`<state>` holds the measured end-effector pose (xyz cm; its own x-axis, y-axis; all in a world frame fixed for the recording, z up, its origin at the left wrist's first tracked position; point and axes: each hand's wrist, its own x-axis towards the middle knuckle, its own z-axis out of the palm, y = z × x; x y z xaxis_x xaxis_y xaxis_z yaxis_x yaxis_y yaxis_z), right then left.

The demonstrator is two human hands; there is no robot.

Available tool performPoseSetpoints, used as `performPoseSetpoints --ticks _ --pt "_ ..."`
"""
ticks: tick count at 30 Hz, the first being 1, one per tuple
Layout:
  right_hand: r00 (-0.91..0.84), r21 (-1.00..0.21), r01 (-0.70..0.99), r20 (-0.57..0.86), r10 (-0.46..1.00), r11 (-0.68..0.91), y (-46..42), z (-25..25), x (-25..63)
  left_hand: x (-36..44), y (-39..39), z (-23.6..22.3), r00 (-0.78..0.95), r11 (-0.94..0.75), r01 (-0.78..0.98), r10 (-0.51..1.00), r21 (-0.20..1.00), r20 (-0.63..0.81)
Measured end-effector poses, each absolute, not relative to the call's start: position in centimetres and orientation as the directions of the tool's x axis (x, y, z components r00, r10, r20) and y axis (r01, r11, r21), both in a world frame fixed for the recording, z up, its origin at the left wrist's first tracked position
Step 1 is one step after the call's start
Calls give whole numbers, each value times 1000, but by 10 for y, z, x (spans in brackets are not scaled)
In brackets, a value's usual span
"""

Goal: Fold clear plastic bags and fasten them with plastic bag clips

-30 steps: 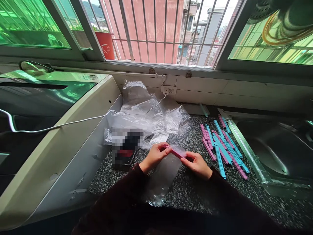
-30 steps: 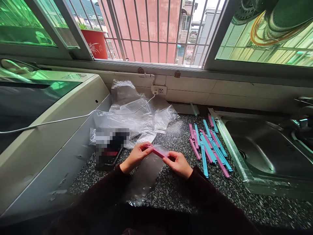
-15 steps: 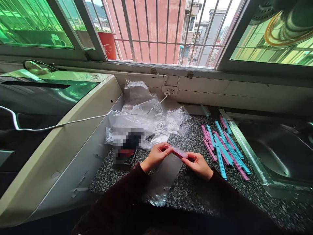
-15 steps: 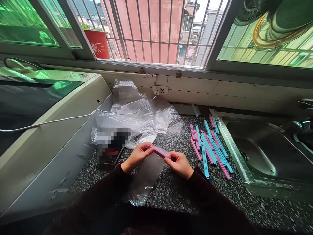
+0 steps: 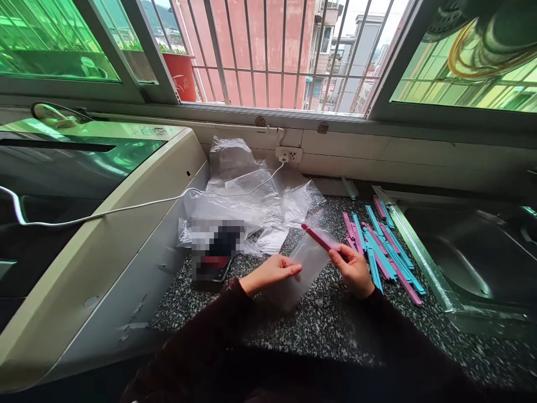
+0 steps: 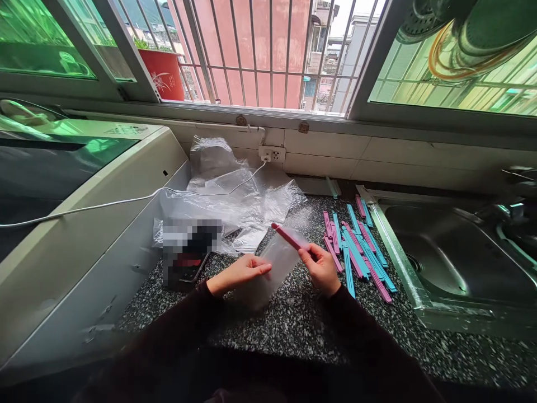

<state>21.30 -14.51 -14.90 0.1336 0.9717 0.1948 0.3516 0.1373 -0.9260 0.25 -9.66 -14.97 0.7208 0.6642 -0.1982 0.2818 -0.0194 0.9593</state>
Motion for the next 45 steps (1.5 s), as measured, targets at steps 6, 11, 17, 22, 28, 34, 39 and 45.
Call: performPoseSetpoints --ticks 6,11,17,22,28,34,39,45 --pt "213 -937 319 216 953 141 -144 -146 220 2 -99 -154 770 35 294 584 955 -259" --pt "17 -958 267 109 994 100 -147 -141 213 2 -97 -152 693 45 79 716 996 -87" --pt "-111 -973 227 16 994 41 -150 -154 192 4 -92 -152 457 64 -56 889 996 -31" --pt "-251 -971 234 -103 963 -42 -153 -159 184 2 -87 -160 269 62 -260 963 964 11" --pt "-234 -907 408 3 972 101 -155 -158 187 1 -87 -158 211 -3 -266 976 964 61" --pt "-88 -580 681 540 837 446 -157 -140 204 5 -96 -147 377 11 -113 926 994 32" --pt "-396 -146 792 615 681 593 -156 -119 214 20 -97 -124 508 117 -123 860 985 -39" --pt "-354 9 897 614 706 442 -105 -92 262 59 -64 -101 602 172 -63 792 983 -100"
